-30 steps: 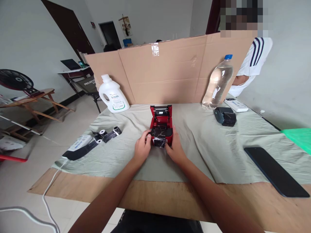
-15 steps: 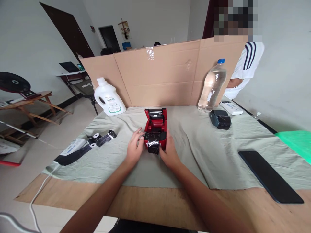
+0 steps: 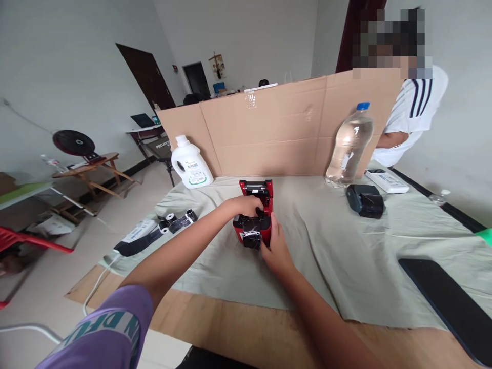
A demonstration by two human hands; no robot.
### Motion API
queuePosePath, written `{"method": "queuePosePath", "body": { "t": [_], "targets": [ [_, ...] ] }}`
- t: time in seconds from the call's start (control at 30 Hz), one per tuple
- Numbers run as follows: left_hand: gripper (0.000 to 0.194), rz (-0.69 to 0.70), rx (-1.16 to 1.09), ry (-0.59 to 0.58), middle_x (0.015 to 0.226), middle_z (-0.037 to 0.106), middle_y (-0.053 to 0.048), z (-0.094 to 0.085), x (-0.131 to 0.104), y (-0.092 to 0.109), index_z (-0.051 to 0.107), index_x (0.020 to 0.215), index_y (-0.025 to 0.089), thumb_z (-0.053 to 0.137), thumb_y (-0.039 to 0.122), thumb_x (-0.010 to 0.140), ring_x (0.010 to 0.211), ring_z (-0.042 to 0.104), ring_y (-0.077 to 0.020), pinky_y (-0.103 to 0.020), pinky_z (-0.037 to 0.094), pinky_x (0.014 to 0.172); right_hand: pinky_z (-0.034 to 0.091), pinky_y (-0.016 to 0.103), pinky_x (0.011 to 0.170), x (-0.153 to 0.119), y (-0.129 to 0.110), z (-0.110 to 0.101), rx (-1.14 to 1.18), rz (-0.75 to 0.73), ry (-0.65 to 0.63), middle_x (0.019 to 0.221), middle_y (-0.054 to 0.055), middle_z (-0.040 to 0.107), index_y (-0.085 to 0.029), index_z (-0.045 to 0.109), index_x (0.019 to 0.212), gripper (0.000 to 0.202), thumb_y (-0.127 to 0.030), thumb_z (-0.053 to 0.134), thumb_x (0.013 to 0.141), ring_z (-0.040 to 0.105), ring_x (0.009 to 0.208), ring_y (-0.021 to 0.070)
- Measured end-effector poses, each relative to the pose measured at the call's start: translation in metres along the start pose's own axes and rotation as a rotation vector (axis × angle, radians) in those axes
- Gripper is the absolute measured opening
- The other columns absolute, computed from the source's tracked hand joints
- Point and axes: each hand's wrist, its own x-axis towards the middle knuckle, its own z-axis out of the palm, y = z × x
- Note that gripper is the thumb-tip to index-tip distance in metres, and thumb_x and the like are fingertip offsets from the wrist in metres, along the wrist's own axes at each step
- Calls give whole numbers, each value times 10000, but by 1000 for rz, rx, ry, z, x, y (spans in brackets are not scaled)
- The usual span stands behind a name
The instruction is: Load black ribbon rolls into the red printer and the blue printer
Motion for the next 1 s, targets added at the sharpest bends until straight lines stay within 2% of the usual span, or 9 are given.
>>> {"method": "queuePosePath", "body": {
  "t": [0.1, 0.17, 0.27, 0.47, 0.57, 0.67, 0.8, 1.0],
  "targets": [
    [329, 13, -27, 53, 888, 747, -57, 0, -9, -3, 765, 952, 192, 665, 180, 639, 704, 626, -190, -264, 402, 585, 342, 568, 1135, 0, 0, -1, 2, -2, 5, 1507, 143, 346, -272, 33, 1588, 825, -389, 533, 943, 357, 1387, 326],
    [311, 98, -171, 140, 896, 734, -38, 0, -22, -9, 760, 943, 184, 654, 194, 651, 743, 617, -177, -251, 408, 612, 340, 567, 1137, 1, -1, -1, -2, 6, 13, 1492, 147, 365, -262, 60, 1586, 812, -401, 536, 943, 365, 1383, 326],
    [256, 191, -590, 331, 836, 698, -20, 6, -50, -24, 742, 909, 154, 615, 230, 700, 709, 577, -141, -232, 409, 617, 354, 570, 1127, 2, -3, -3, 1, 21, 14, 1461, 153, 403, -248, 106, 1581, 805, -431, 554, 937, 390, 1368, 334],
    [220, 33, -1579, 744, 654, 568, 1, 35, -109, -69, 654, 821, 124, 593, 304, 710, 465, 345, -51, -194, 223, 426, 363, 550, 1132, 1, -5, -3, 11, 74, -1, 1489, 146, 374, -266, 79, 1586, 829, -428, 565, 934, 373, 1392, 315],
    [215, -12, -1898, 884, 634, 527, 19, 46, -133, -93, 611, 821, 150, 679, 326, 719, 474, 398, -59, -187, 289, 426, 344, 541, 1148, 1, -4, -3, 5, 61, -1, 1521, 140, 345, -261, 79, 1586, 832, -430, 566, 933, 346, 1412, 306],
    [298, -47, -1957, 984, 663, 527, 25, 50, -153, -112, 600, 857, 159, 773, 350, 708, 505, 436, -57, -170, 305, 421, 330, 542, 1157, 1, -2, -3, 1, 53, -9, 1552, 130, 307, -269, 79, 1585, 825, -430, 561, 935, 309, 1436, 302],
    [396, -206, -1859, 1088, 671, 515, 35, 54, -168, -127, 567, 795, 165, 877, 337, 619, 525, 459, -51, -146, 265, 392, 331, 554, 1153, 1, -1, -2, -2, 64, -16, 1562, 121, 294, -291, 69, 1584, 828, -436, 563, 937, 293, 1444, 304],
    [306, -312, -1843, 1012, 655, 518, 16, 62, -173, -138, 566, 799, 169, 801, 344, 710, 525, 484, -81, -163, 296, 382, 341, 529, 1149, 2, -4, -3, 11, 67, -10, 1539, 123, 320, -287, 68, 1586, 836, -437, 568, 932, 327, 1421, 293]
  ]
}}
